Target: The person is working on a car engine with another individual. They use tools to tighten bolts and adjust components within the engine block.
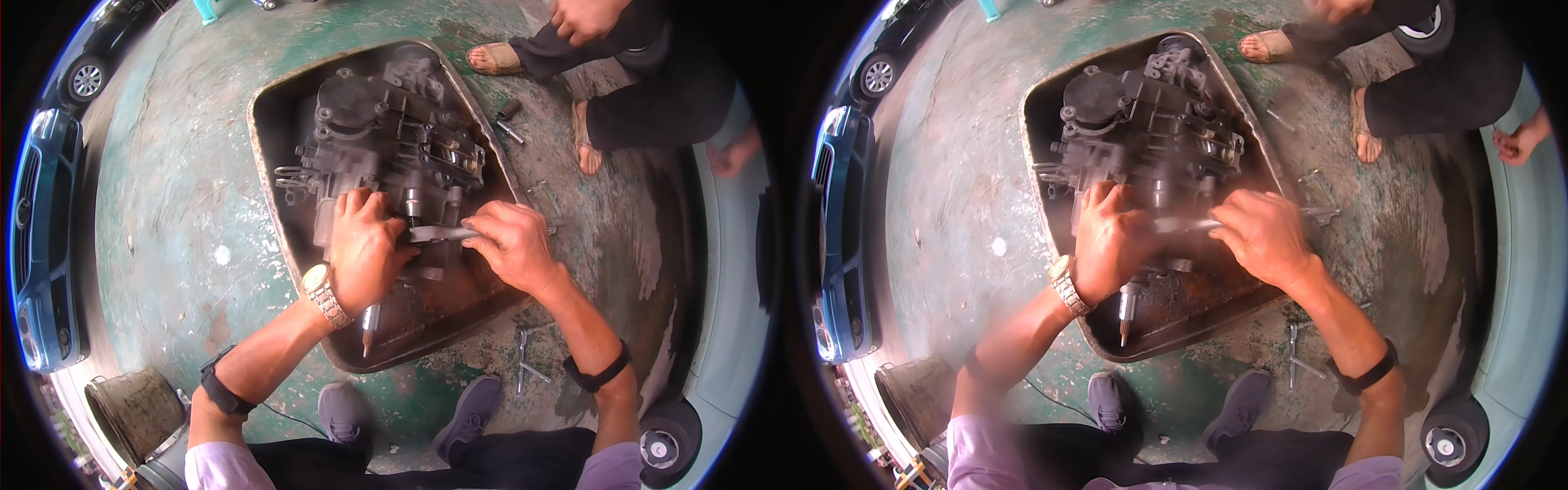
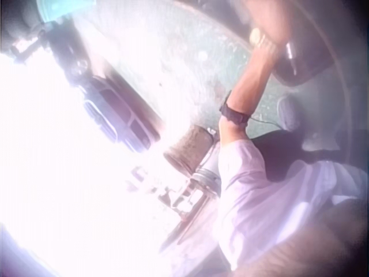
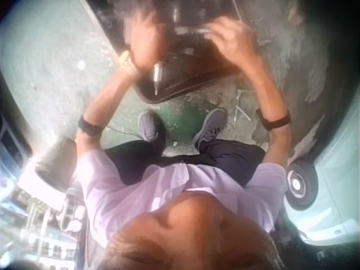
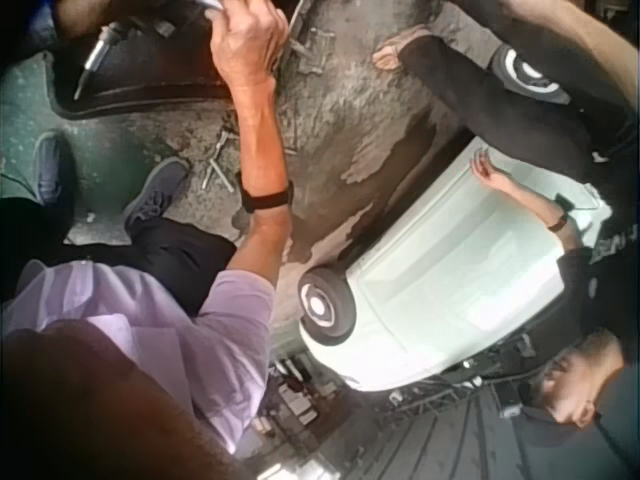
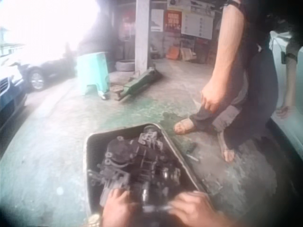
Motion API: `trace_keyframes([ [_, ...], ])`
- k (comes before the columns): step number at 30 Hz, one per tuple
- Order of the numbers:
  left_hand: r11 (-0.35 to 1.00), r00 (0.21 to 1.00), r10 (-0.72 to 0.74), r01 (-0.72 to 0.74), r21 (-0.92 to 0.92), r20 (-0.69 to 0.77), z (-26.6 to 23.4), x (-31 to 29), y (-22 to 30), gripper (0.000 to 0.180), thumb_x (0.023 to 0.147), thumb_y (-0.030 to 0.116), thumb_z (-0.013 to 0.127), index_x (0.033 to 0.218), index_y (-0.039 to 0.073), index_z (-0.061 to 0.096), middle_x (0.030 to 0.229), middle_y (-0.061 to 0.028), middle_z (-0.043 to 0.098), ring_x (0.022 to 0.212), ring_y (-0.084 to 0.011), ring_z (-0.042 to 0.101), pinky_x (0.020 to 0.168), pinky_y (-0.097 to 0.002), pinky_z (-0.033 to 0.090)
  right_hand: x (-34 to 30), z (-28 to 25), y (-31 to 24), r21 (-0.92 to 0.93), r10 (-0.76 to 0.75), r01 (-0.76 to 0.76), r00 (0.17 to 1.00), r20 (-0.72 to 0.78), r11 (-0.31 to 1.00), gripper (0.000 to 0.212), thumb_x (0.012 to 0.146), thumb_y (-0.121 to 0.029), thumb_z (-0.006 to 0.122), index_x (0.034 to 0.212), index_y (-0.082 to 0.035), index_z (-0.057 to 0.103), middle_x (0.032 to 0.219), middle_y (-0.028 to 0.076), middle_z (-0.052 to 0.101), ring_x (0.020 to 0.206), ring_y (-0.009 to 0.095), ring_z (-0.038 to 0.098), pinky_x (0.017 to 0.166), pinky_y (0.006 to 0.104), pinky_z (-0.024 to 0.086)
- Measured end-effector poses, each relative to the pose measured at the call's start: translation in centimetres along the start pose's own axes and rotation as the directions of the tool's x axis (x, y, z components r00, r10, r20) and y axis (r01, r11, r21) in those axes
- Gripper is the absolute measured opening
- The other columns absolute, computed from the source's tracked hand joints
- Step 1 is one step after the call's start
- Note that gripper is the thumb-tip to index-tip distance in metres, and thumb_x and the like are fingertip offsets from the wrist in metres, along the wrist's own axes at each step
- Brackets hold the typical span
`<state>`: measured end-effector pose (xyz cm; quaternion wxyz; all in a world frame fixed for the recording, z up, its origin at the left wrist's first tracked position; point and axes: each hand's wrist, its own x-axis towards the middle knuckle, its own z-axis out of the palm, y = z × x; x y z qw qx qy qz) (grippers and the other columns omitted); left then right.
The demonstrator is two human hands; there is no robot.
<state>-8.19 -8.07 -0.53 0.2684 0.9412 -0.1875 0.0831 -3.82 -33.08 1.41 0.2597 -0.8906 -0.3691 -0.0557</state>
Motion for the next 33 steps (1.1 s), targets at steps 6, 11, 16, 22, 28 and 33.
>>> trace_keyframes([
  [6, 1.000, 1.000, 0.001, -0.001, 0.019, -0.021, -0.4, 0.3, 0.1, 0.027, 0.062, 0.024, 0.082, 0.080, 0.006, 0.073, 0.098, -0.0139, 0.060, 0.103, -0.0349, 0.050, 0.095, -0.0465, 0.039, 0.0, 0.0, -0.1, 0.021, 0.021, -0.021, 1.000, -0.005, 1.000, 0.021, 0.074, -0.019, 0.078, 0.090, -0.009, 0.069, 0.081, 0.005, 0.062, 0.074, 0.026, 0.062, 0.064, 0.0382, 0.047],
  [11, 1.000, 0.999, -0.027, 0.026, -0.012, -0.048, -0.6, 0.5, 0.0, 0.028, 0.059, 0.023, 0.083, 0.079, 0.006, 0.074, 0.091, -0.0127, 0.060, 0.099, -0.0341, 0.052, 0.092, -0.0450, 0.040, 0.0, -0.3, -0.7, 0.000, 0.004, -0.004, 1.000, -0.016, 1.000, 0.020, 0.075, -0.019, 0.078, 0.089, -0.009, 0.069, 0.081, 0.005, 0.062, 0.075, 0.026, 0.062, 0.064, 0.0380, 0.047],
  [16, 0.999, 0.999, -0.046, 0.045, -0.021, -0.027, -0.7, 0.7, -0.1, 0.030, 0.057, 0.023, 0.084, 0.080, 0.006, 0.074, 0.088, -0.0105, 0.061, 0.097, -0.0330, 0.052, 0.091, -0.0439, 0.040, -0.6, 0.3, -1.1, -0.006, 0.057, -0.057, 0.997, -0.045, 0.998, 0.019, 0.075, -0.019, 0.078, 0.088, -0.010, 0.069, 0.081, 0.006, 0.061, 0.074, 0.028, 0.062, 0.064, 0.0403, 0.047],
  [22, 1.000, 0.999, -0.027, 0.027, 0.011, -0.025, -0.8, 0.7, 0.1, 0.029, 0.058, 0.022, 0.084, 0.080, 0.007, 0.074, 0.088, -0.0103, 0.061, 0.096, -0.0326, 0.053, 0.090, -0.0440, 0.040, -1.4, 1.4, -0.7, 0.076, 0.193, -0.197, 0.980, 0.054, 0.977, 0.021, 0.078, -0.025, 0.076, 0.088, -0.007, 0.069, 0.079, 0.010, 0.064, 0.074, 0.033, 0.063, 0.063, 0.0440, 0.048],
  [28, 0.999, 0.999, -0.012, 0.015, 0.052, -0.043, -0.7, 0.6, 0.3, 0.031, 0.059, 0.022, 0.085, 0.082, 0.006, 0.073, 0.088, -0.0111, 0.061, 0.095, -0.0331, 0.053, 0.088, -0.0442, 0.042, -2.0, 2.9, 0.0, 0.130, 0.206, -0.210, 0.978, 0.044, 0.969, 0.024, 0.079, -0.026, 0.076, 0.087, -0.004, 0.069, 0.080, 0.014, 0.067, 0.073, 0.036, 0.064, 0.064, 0.0445, 0.050],
  [33, 0.998, 0.998, -0.012, 0.015, 0.056, -0.068, -0.6, 0.6, 0.3, 0.031, 0.058, 0.022, 0.085, 0.081, 0.006, 0.072, 0.085, -0.0104, 0.061, 0.092, -0.0328, 0.054, 0.086, -0.0442, 0.044, -3.1, 5.1, -0.5, 0.312, 0.344, -0.326, 0.939, -0.004, 0.893, 0.029, 0.079, -0.025, 0.078, 0.094, -0.001, 0.071, 0.085, 0.016, 0.068, 0.076, 0.035, 0.066, 0.066, 0.0426, 0.052],
])
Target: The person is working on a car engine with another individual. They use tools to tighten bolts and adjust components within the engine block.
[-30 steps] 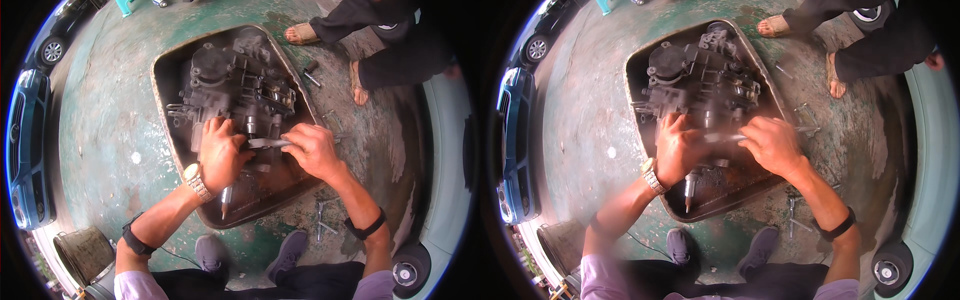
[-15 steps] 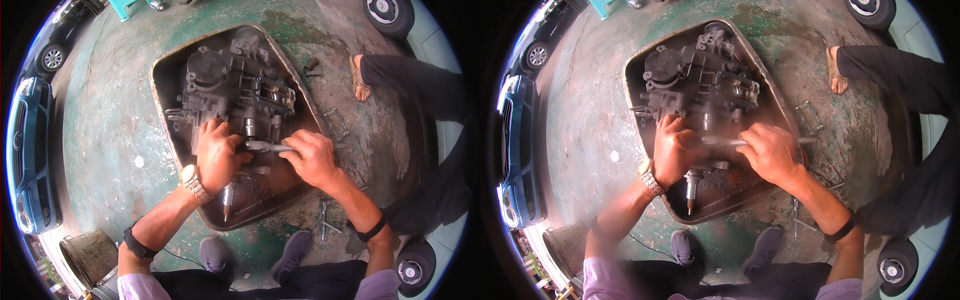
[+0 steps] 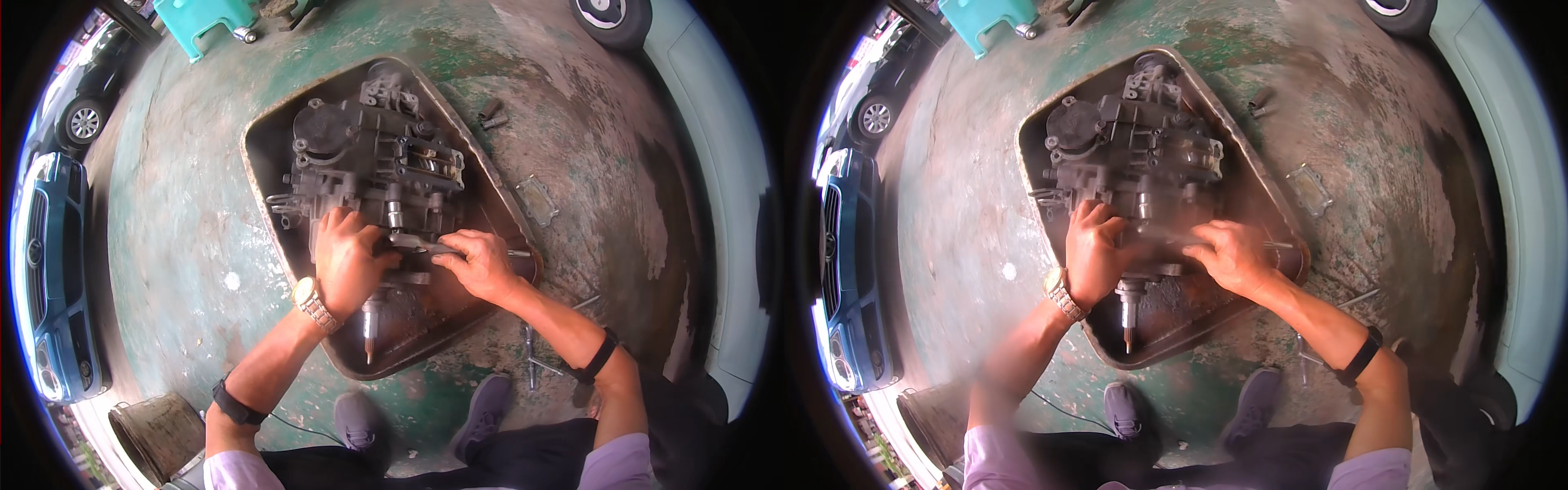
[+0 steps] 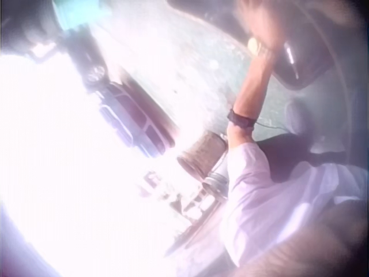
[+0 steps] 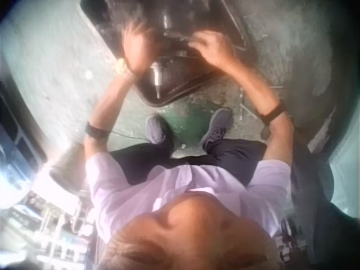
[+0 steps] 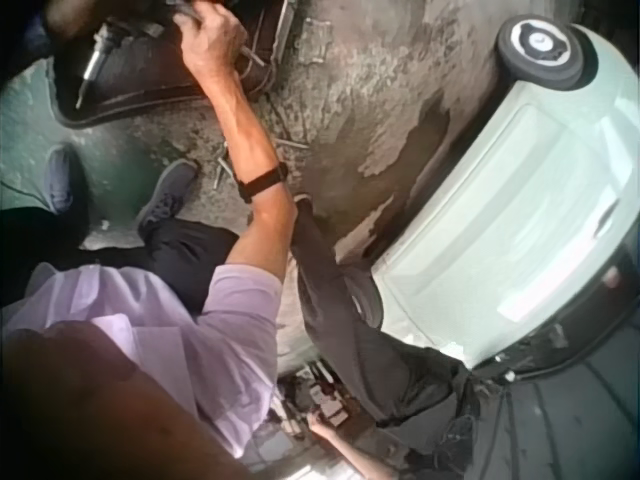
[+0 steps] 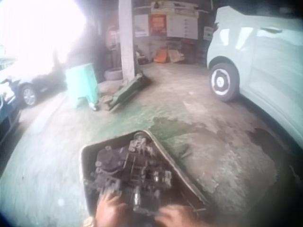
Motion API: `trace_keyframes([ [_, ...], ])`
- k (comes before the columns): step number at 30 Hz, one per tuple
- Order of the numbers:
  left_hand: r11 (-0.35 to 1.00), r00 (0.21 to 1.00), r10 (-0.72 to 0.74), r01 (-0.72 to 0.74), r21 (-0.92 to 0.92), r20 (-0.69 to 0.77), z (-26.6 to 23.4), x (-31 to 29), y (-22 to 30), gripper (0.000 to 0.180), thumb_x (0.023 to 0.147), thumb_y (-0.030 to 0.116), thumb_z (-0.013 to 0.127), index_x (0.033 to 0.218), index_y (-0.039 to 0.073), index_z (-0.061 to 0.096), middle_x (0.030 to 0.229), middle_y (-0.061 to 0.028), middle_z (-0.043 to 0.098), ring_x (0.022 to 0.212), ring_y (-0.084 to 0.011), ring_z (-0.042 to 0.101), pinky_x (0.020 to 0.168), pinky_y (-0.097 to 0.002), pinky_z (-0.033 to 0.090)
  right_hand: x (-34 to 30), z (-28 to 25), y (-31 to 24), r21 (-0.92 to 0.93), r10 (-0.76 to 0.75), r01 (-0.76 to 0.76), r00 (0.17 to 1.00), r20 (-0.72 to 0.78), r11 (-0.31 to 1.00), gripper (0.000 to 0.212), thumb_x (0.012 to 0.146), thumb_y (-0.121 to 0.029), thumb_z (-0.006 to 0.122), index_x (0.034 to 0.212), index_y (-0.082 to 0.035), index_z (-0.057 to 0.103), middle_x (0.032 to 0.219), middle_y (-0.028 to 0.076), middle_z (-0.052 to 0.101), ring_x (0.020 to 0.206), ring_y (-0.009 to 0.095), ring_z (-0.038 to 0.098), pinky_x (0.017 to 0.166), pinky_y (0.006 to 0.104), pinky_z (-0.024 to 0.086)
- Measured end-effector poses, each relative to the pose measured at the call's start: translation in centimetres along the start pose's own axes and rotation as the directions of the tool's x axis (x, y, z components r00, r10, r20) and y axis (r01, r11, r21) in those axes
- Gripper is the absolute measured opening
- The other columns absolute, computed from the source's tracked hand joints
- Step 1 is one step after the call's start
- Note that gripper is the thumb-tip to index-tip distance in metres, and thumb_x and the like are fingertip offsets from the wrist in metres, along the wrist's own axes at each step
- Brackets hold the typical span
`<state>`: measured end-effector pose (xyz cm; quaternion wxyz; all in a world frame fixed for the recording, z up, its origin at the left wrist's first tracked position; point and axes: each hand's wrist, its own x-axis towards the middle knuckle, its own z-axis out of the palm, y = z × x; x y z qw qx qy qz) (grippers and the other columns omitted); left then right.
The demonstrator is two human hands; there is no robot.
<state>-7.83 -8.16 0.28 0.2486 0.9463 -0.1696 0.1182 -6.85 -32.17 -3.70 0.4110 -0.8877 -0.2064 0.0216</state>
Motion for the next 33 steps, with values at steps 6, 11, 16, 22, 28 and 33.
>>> trace_keyframes([
  [6, 1.000, 1.000, -0.009, 0.008, 0.014, 0.018, -0.3, 0.1, 0.2, 0.028, 0.058, 0.019, 0.084, 0.080, 0.006, 0.072, 0.083, -0.0086, 0.062, 0.092, -0.0320, 0.055, 0.086, -0.0432, 0.045, -0.6, 1.3, 0.3, 0.194, 0.084, -0.082, 0.996, -0.005, 0.978, 0.030, 0.079, -0.017, 0.080, 0.098, 0.003, 0.070, 0.091, 0.017, 0.071, 0.079, 0.026, 0.070, 0.071, 0.0345, 0.053],
  [11, 1.000, 1.000, 0.000, 0.000, 0.027, 0.012, -0.4, 0.4, 0.3, 0.026, 0.059, 0.019, 0.083, 0.078, 0.006, 0.071, 0.084, -0.0088, 0.063, 0.092, -0.0320, 0.056, 0.085, -0.0433, 0.046, -0.9, 2.0, 0.4, 0.277, 0.173, -0.173, 0.985, 0.021, 0.945, 0.028, 0.078, -0.017, 0.080, 0.094, 0.003, 0.068, 0.087, 0.019, 0.071, 0.078, 0.026, 0.069, 0.070, 0.0364, 0.052],
  [16, 0.999, 0.999, 0.002, -0.003, 0.034, 0.053, -0.5, 0.7, 0.2, 0.027, 0.059, 0.020, 0.084, 0.078, 0.005, 0.071, 0.083, -0.0088, 0.063, 0.091, -0.0320, 0.056, 0.083, -0.0432, 0.046, 0.1, 1.2, 0.4, 0.255, 0.222, -0.245, 0.968, 0.117, 0.935, 0.027, 0.076, -0.012, 0.082, 0.089, 0.004, 0.065, 0.080, 0.015, 0.069, 0.072, 0.016, 0.065, 0.068, 0.0322, 0.051],
  [22, 0.996, 0.998, 0.022, -0.028, 0.087, 0.067, -0.4, 0.6, 0.4, 0.027, 0.058, 0.019, 0.084, 0.076, 0.005, 0.069, 0.082, -0.0090, 0.062, 0.090, -0.0320, 0.056, 0.082, -0.0432, 0.046, 1.5, -0.7, 0.4, 0.090, 0.165, -0.178, 0.977, 0.133, 0.980, 0.027, 0.073, -0.021, 0.083, 0.084, -0.002, 0.068, 0.071, 0.015, 0.066, 0.062, 0.025, 0.064, 0.058, 0.0361, 0.047],
  [28, 0.998, 0.998, 0.000, -0.003, 0.064, 0.058, -0.6, 0.6, 0.3, 0.027, 0.058, 0.019, 0.084, 0.073, 0.005, 0.067, 0.080, -0.0098, 0.062, 0.087, -0.0323, 0.056, 0.080, -0.0435, 0.047, 1.7, -1.3, 0.0, 0.003, 0.078, -0.079, 0.981, 0.176, 0.997, 0.033, 0.077, -0.033, 0.080, 0.086, -0.003, 0.070, 0.075, 0.019, 0.067, 0.070, 0.036, 0.066, 0.062, 0.0432, 0.049],
  [33, 0.998, 0.998, -0.006, 0.002, 0.069, 0.061, -0.7, 0.8, 0.2, 0.026, 0.059, 0.020, 0.083, 0.071, 0.005, 0.066, 0.076, -0.0095, 0.062, 0.086, -0.0318, 0.057, 0.076, -0.0430, 0.048, 1.6, -1.9, 0.2, -0.099, 0.215, -0.194, 0.933, 0.289, 0.976, 0.045, 0.081, -0.045, 0.075, 0.092, -0.002, 0.071, 0.083, 0.025, 0.069, 0.077, 0.040, 0.068, 0.070, 0.0467, 0.052],
])
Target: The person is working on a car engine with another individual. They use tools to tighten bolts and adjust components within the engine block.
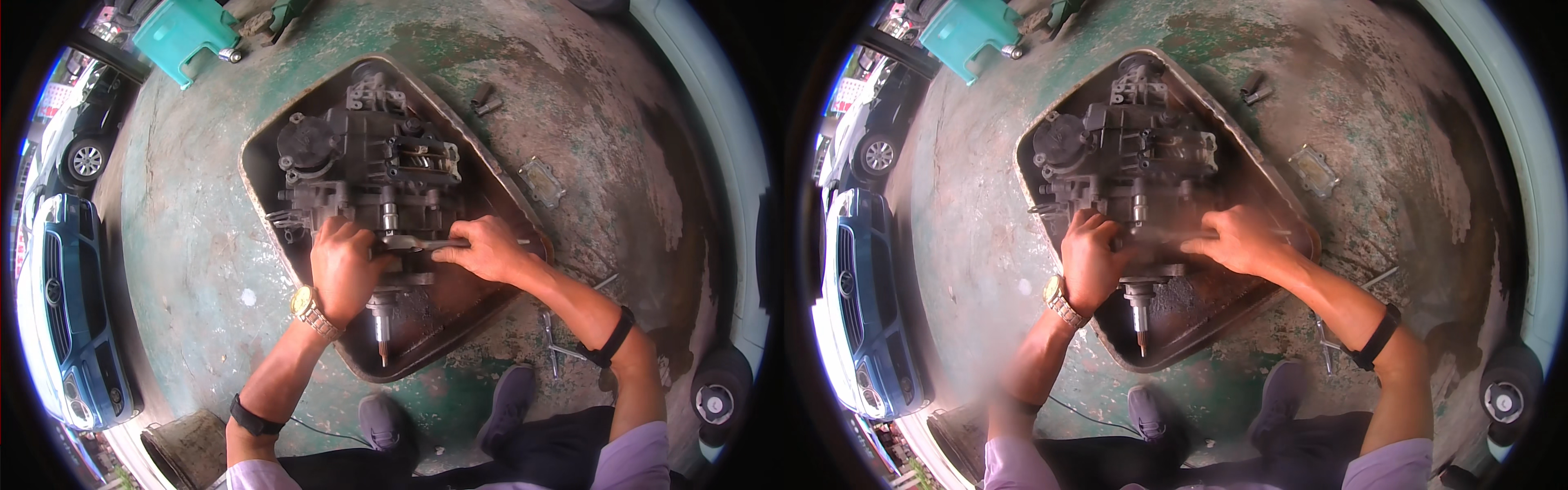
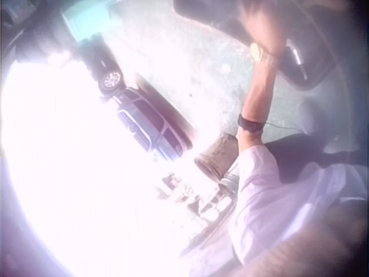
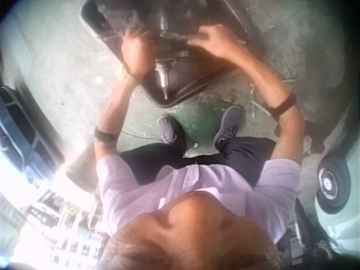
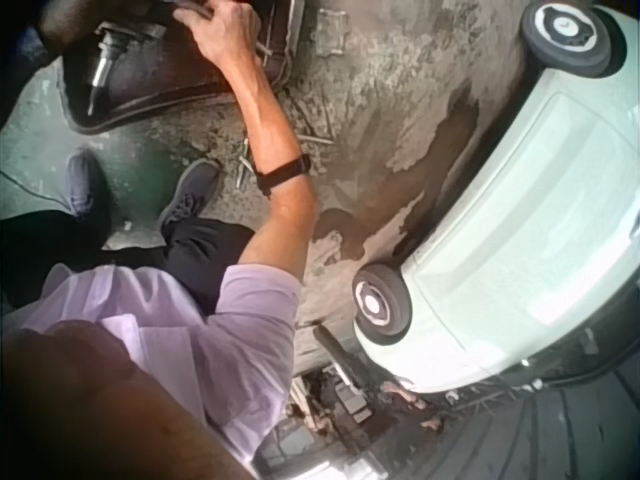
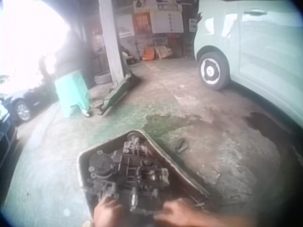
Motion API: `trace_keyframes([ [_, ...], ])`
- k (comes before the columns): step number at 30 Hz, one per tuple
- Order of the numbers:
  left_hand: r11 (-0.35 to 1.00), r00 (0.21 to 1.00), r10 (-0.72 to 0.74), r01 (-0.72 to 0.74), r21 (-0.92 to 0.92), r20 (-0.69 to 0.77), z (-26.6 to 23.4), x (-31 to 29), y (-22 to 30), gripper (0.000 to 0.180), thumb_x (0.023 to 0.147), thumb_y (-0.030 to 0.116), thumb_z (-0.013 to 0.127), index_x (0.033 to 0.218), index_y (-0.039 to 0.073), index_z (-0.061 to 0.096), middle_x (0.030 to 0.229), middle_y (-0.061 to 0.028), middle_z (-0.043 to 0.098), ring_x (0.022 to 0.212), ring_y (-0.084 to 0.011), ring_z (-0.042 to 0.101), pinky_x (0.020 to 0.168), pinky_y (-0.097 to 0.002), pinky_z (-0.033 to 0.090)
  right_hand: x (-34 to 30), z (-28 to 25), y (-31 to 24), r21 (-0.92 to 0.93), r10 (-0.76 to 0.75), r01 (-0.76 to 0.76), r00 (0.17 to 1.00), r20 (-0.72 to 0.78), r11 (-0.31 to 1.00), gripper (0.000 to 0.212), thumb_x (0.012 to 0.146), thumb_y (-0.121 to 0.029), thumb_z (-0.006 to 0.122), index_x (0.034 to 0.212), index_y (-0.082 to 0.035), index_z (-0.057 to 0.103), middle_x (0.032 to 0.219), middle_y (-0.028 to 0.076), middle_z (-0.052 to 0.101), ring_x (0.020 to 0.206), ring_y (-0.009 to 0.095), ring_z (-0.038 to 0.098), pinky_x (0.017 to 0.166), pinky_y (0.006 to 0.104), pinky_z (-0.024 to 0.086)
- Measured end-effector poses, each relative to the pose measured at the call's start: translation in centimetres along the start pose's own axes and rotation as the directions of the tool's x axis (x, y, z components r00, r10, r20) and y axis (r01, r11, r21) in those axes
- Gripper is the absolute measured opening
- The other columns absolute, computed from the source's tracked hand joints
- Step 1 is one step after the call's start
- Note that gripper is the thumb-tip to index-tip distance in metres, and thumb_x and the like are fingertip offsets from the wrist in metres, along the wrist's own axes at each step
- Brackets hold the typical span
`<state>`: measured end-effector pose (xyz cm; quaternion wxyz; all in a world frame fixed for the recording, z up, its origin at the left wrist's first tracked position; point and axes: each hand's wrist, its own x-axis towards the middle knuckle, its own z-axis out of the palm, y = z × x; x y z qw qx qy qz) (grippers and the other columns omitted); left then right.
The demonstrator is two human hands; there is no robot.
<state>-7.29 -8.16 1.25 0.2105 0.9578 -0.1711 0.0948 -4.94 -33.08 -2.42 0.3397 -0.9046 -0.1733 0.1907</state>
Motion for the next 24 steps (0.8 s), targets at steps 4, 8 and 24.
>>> trace_keyframes([
  [4, 0.998, 0.997, -0.047, 0.044, 0.052, 0.061, -0.1, 0.6, -0.7, 0.027, 0.060, 0.023, 0.084, 0.068, 0.007, 0.064, 0.074, -0.0082, 0.063, 0.085, -0.0306, 0.057, 0.077, -0.0426, 0.046, 0.5, 0.1, 0.2, 0.004, -0.003, 0.003, 1.000, -0.017, 1.000, 0.048, 0.081, -0.048, 0.074, 0.087, -0.001, 0.069, 0.079, 0.024, 0.068, 0.076, 0.041, 0.067, 0.069, 0.0477, 0.051],
  [8, 0.996, 0.995, -0.037, 0.029, 0.084, 0.090, 0.1, 1.0, -1.0, 0.028, 0.061, 0.025, 0.084, 0.070, 0.008, 0.064, 0.075, -0.0078, 0.064, 0.086, -0.0300, 0.058, 0.080, -0.0421, 0.044, 1.4, -0.5, 0.5, -0.042, -0.023, 0.024, 0.999, 0.022, 0.999, 0.048, 0.079, -0.049, 0.075, 0.083, -0.002, 0.068, 0.075, 0.023, 0.067, 0.074, 0.041, 0.066, 0.068, 0.0477, 0.050],
  [24, 0.979, 0.949, -0.165, 0.125, 0.159, 0.269, 0.2, 1.4, 1.3, 0.033, 0.077, 0.023, 0.077, 0.098, 0.003, 0.062, 0.105, -0.0150, 0.066, 0.106, -0.0344, 0.056, 0.089, -0.0456, 0.046, 0.4, -2.8, 8.6, 0.526, 0.587, -0.528, 0.807, 0.067, 0.667, 0.037, 0.088, -0.038, 0.072, 0.076, -0.004, 0.061, 0.066, 0.005, 0.058, 0.051, 0.014, 0.051, 0.043, 0.0311, 0.038],
])
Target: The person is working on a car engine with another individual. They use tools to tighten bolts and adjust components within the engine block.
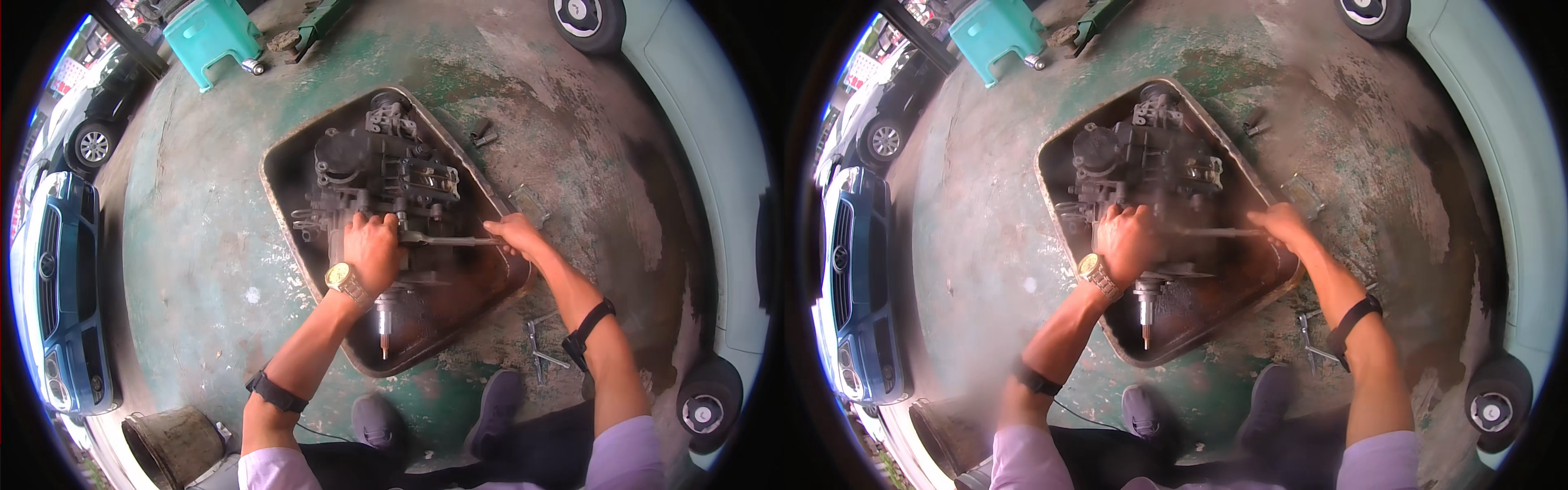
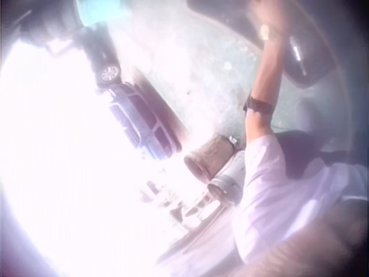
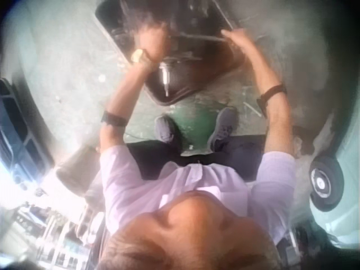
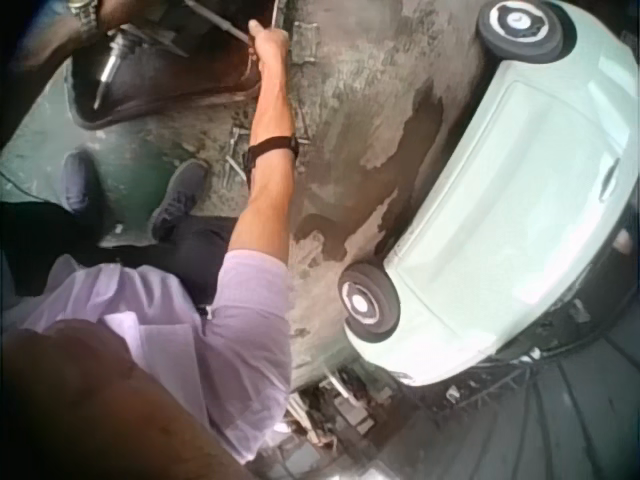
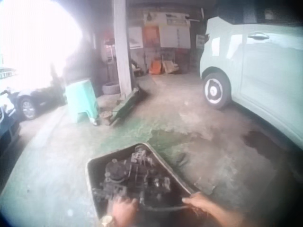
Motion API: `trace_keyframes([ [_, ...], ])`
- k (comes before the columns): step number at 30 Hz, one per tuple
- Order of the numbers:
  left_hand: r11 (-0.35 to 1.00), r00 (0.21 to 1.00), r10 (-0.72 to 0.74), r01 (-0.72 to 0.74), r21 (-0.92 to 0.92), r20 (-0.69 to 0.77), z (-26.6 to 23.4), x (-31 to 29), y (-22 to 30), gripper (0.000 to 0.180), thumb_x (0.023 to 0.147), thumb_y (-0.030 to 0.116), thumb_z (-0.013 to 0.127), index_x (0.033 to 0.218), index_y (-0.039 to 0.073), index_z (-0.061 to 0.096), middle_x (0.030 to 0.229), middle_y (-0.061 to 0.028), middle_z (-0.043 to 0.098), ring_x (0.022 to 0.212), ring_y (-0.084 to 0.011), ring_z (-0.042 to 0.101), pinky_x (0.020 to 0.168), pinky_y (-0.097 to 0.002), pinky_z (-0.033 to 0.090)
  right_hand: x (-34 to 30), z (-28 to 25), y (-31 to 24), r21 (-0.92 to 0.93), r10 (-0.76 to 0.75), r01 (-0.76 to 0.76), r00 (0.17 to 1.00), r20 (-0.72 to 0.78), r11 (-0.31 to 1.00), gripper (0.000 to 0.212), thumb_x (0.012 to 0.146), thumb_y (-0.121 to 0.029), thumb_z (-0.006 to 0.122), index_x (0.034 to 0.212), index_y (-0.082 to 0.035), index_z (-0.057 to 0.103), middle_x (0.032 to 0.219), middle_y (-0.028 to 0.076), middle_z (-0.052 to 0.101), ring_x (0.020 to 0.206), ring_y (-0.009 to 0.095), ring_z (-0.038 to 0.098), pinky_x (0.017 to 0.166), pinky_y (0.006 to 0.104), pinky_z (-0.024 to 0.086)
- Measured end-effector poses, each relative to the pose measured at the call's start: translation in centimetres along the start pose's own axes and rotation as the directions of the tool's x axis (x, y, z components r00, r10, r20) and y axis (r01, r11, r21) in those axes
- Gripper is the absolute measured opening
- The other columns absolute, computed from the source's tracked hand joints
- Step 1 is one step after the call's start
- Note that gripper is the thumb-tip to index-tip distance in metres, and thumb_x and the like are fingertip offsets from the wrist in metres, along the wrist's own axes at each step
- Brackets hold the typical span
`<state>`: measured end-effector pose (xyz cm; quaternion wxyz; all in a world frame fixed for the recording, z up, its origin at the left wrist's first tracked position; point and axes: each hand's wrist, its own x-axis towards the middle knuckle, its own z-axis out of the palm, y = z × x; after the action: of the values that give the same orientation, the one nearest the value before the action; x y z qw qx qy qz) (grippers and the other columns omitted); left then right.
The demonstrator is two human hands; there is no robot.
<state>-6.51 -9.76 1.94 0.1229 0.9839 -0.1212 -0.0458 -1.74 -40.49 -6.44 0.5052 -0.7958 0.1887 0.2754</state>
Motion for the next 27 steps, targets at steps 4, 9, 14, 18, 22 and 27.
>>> trace_keyframes([
  [4, 0.991, 0.998, 0.044, -0.038, 0.125, -0.047, 0.9, -0.6, 0.4, 0.031, 0.080, 0.020, 0.070, 0.104, 0.003, 0.063, 0.107, -0.0157, 0.063, 0.111, -0.0332, 0.053, 0.093, -0.0483, 0.043, 0.4, 3.0, 1.3, 0.610, 0.274, -0.072, 0.930, -0.244, 0.789, 0.032, 0.090, -0.039, 0.069, 0.082, -0.011, 0.057, 0.069, -0.001, 0.051, 0.047, 0.011, 0.038, 0.042, 0.0267, 0.030],
  [9, 0.973, 0.989, 0.068, -0.038, 0.227, -0.129, 2.3, -0.8, 0.8, 0.029, 0.079, 0.017, 0.065, 0.104, 0.002, 0.064, 0.105, -0.0167, 0.061, 0.111, -0.0326, 0.051, 0.094, -0.0510, 0.040, 0.3, 4.7, 2.3, 0.876, 0.340, 0.090, 0.899, -0.277, 0.474, 0.037, 0.088, -0.049, 0.067, 0.083, -0.013, 0.058, 0.069, -0.003, 0.048, 0.050, 0.011, 0.040, 0.050, 0.0262, 0.034],
  [14, 0.947, 0.982, 0.120, -0.069, 0.315, -0.144, 2.8, -0.8, 0.8, 0.030, 0.081, 0.022, 0.064, 0.104, 0.003, 0.063, 0.101, -0.0150, 0.061, 0.107, -0.0306, 0.049, 0.093, -0.0508, 0.038, 0.7, 5.7, 1.9, 0.967, 0.333, 0.250, 0.910, -0.248, 0.039, 0.037, 0.094, -0.044, 0.061, 0.088, -0.008, 0.063, 0.071, -0.001, 0.055, 0.064, 0.015, 0.053, 0.057, 0.0291, 0.043],
  [18, 0.959, 0.982, 0.133, -0.094, 0.268, -0.132, 2.8, -0.6, 0.5, 0.037, 0.083, 0.033, 0.067, 0.104, 0.003, 0.062, 0.101, -0.0139, 0.060, 0.108, -0.0305, 0.047, 0.093, -0.0511, 0.037, 0.7, 5.6, 2.4, 0.944, 0.090, 0.220, 0.975, -0.204, -0.245, 0.039, 0.099, -0.042, 0.054, 0.097, -0.004, 0.062, 0.071, -0.001, 0.055, 0.062, 0.013, 0.052, 0.056, 0.0285, 0.043],
  [22, 0.958, 0.989, 0.103, -0.070, 0.276, -0.105, 2.8, -0.4, 0.9, 0.044, 0.085, 0.042, 0.067, 0.105, 0.003, 0.062, 0.104, -0.0135, 0.059, 0.110, -0.0302, 0.046, 0.095, -0.0525, 0.035, 0.9, 5.3, 2.6, 0.931, -0.098, 0.096, 0.986, -0.138, -0.353, 0.043, 0.098, -0.046, 0.056, 0.101, -0.003, 0.061, 0.061, -0.005, 0.037, 0.051, 0.009, 0.036, 0.048, 0.0236, 0.032],
  [27, 0.958, 0.997, 0.064, -0.048, 0.283, -0.046, 2.7, -0.4, 1.3, 0.045, 0.087, 0.043, 0.066, 0.107, 0.003, 0.062, 0.107, -0.0135, 0.058, 0.111, -0.0301, 0.045, 0.097, -0.0538, 0.034, 0.8, 5.0, 2.4, 0.939, -0.094, 0.059, 0.991, -0.097, -0.339, 0.038, 0.099, -0.044, 0.055, 0.091, -0.007, 0.056, 0.057, -0.006, 0.024, 0.048, 0.007, 0.026, 0.046, 0.0231, 0.026],
])
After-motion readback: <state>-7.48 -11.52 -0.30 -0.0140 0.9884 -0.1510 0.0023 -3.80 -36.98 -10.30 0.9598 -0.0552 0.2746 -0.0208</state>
